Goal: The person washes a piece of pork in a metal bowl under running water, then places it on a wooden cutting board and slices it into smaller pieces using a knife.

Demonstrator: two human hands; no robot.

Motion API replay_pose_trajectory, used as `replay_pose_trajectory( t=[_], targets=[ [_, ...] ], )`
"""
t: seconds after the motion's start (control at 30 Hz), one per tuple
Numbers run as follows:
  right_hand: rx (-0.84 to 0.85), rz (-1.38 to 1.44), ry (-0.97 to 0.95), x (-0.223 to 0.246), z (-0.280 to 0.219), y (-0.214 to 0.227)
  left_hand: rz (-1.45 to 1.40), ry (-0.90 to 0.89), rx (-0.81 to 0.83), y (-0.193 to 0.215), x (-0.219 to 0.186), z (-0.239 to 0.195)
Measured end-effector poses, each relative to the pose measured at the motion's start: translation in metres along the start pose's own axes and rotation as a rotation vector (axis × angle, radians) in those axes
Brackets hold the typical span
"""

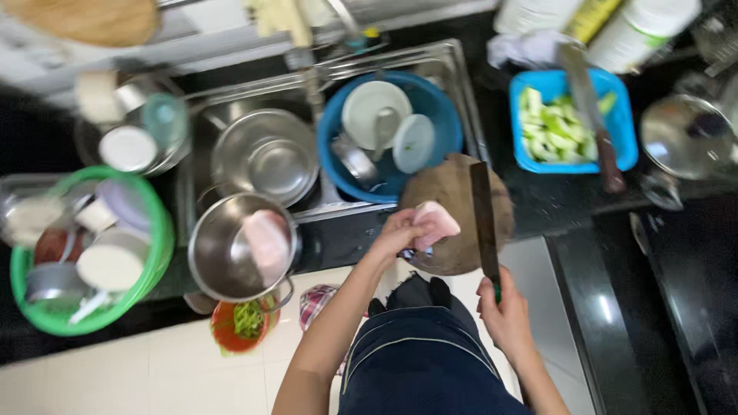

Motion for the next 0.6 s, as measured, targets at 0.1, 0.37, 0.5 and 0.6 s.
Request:
replay_pose_trajectory(
  t=[0.1,0.37,0.5,0.6],
  targets=[
    [-0.096,-0.163,0.236,0.010,-0.013,0.013,0.440,-0.061,-0.154,-0.018,0.010,0.024],
    [0.049,-0.528,0.278,0.008,-0.024,0.020,1.036,-0.431,-0.499,-0.044,-0.045,-0.049],
    [0.160,-0.639,0.310,0.009,-0.016,0.022,1.187,-0.453,-0.500,-0.075,-0.057,-0.060],
    [0.175,-0.678,0.363,0.009,-0.007,0.026,1.219,-0.501,-0.512,-0.081,-0.058,-0.050]
  ],
)
Point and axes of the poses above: each hand's wrist, its own z-axis towards the middle knuckle, its own y-axis out of the back of the hand, x = y × z, the point moved 2 cm from there along z, towards the middle knuckle, and after that the axes turned 7 degrees about y, right-handed, at the moved point
